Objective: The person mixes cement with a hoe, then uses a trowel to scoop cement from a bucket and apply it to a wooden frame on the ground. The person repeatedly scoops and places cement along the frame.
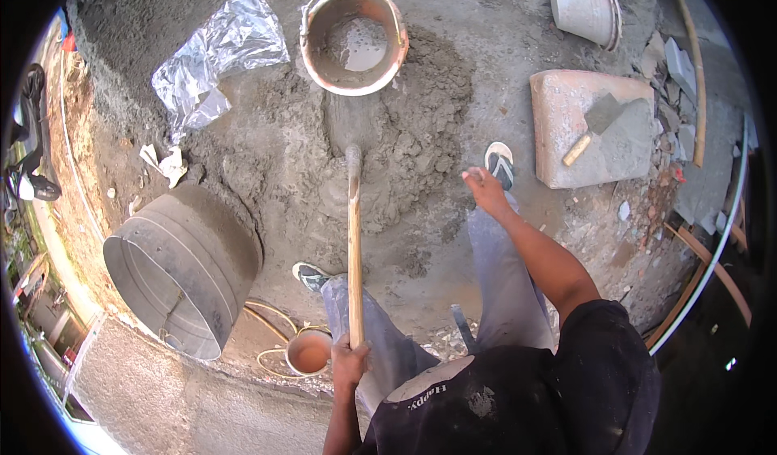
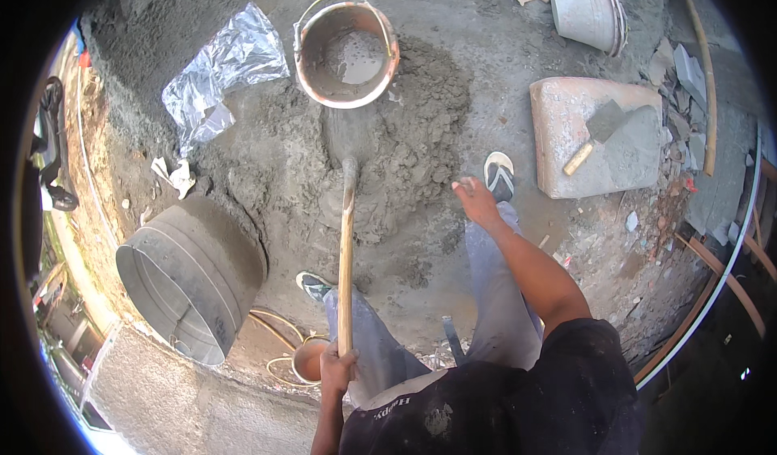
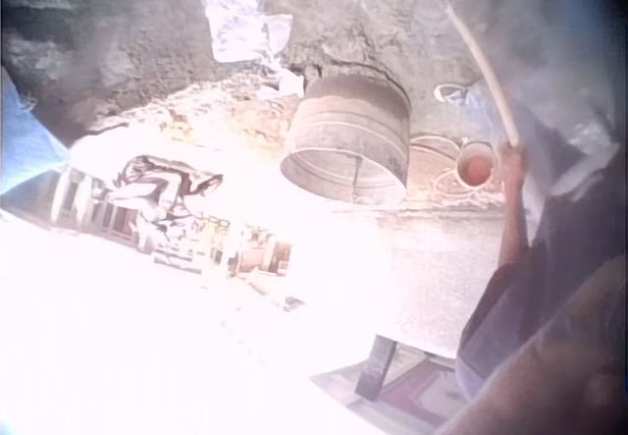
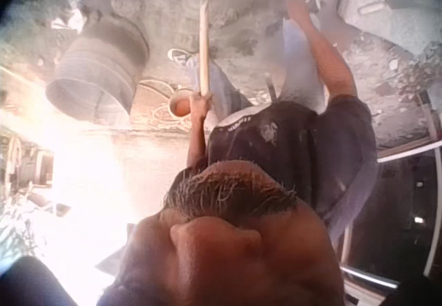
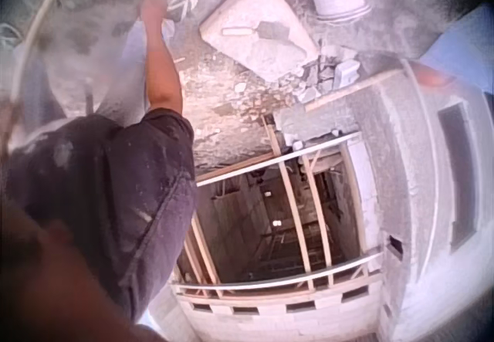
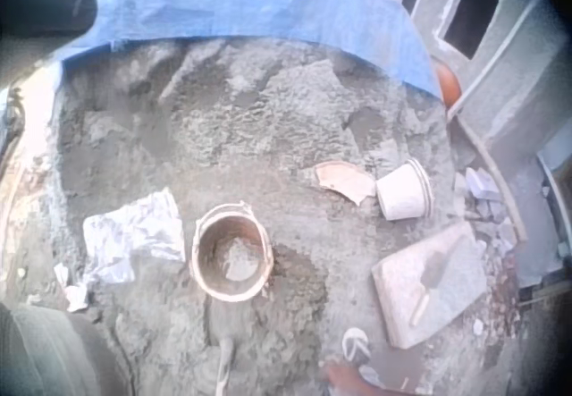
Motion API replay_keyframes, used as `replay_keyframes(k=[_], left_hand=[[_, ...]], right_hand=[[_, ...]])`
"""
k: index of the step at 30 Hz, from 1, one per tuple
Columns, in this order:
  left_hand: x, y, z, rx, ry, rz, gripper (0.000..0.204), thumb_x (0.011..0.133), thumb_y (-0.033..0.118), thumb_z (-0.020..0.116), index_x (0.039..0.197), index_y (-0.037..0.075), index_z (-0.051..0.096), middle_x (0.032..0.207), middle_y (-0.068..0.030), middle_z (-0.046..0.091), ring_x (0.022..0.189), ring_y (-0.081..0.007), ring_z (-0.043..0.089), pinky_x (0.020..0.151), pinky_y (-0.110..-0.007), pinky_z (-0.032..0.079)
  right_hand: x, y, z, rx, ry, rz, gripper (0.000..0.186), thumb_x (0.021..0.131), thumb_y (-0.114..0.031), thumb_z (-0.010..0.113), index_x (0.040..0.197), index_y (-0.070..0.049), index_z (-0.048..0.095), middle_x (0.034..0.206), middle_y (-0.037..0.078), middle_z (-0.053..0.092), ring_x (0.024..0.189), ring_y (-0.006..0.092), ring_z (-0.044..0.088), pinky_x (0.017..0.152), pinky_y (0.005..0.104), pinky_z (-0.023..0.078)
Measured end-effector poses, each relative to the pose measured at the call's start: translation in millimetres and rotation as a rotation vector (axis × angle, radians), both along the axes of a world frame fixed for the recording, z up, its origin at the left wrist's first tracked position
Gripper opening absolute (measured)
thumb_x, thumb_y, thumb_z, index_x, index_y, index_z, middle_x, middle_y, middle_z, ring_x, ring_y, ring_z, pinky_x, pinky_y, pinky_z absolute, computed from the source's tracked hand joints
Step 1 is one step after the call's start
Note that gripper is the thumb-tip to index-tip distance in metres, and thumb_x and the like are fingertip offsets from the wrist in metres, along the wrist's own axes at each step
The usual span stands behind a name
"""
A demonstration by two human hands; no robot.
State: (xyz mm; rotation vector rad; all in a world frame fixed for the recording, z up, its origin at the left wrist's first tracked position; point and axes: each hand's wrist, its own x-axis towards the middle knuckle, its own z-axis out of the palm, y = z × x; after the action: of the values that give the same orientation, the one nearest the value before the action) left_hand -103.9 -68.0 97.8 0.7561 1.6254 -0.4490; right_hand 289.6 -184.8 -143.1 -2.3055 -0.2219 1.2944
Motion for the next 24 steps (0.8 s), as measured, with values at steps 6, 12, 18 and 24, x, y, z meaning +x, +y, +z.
replay_keyframes(k=[6, 12, 18, 24], left_hand=[[-14, -55, -5, 0.041, -0.06, 0.088, 0.028, 0.08, 0.012, 0.064, 0.103, -0.002, 0.059, 0.066, -0.0025, 0.057, 0.046, -0.0109, 0.051, 0.042, -0.027, 0.043], [7, -34, 17, -0.04, -0.317, 0.326, 0.047, 0.088, 0.014, 0.058, 0.132, 0.002, 0.045, 0.076, -0.0019, 0.055, 0.055, -0.0082, 0.051, 0.043, -0.024, 0.042], [104, 71, 103, -0.071, -0.811, 0.701, 0.063, 0.093, 0.021, 0.051, 0.144, 0.0, 0.021, 0.082, -0.0076, 0.054, 0.05, -0.0134, 0.052, 0.041, -0.027, 0.044], [157, 125, 159, -0.083, -1.122, 0.623, 0.08, 0.092, 0.025, 0.055, 0.147, -0.002, 0.005, 0.088, -0.0099, 0.055, 0.054, -0.017, 0.057, 0.043, -0.028, 0.047]], right_hand=[[-205, 125, 9, -0.044, 0.771, -0.24, 0.064, 0.086, -0.042, 0.063, 0.128, 0.002, 0.042, 0.108, 0.02, 0.058, 0.095, 0.0313, 0.06, 0.074, 0.0427, 0.052], [-222, 157, -24, -0.013, 0.799, -0.496, 0.018, 0.082, -0.006, 0.062, 0.092, -0.004, 0.047, 0.063, 0.005, 0.049, 0.049, 0.0177, 0.051, 0.041, 0.0345, 0.045], [-125, 221, 48, -0.006, 0.9, -0.621, 0.02, 0.082, -0.002, 0.058, 0.09, -0.009, 0.041, 0.063, 0.003, 0.044, 0.044, 0.016, 0.049, 0.038, 0.031, 0.045], [-32, 265, 135, 0.164, 0.898, -0.581, 0.02, 0.08, -0.003, 0.058, 0.088, -0.007, 0.041, 0.058, 0.004, 0.046, 0.042, 0.0153, 0.049, 0.038, 0.0291, 0.047]])
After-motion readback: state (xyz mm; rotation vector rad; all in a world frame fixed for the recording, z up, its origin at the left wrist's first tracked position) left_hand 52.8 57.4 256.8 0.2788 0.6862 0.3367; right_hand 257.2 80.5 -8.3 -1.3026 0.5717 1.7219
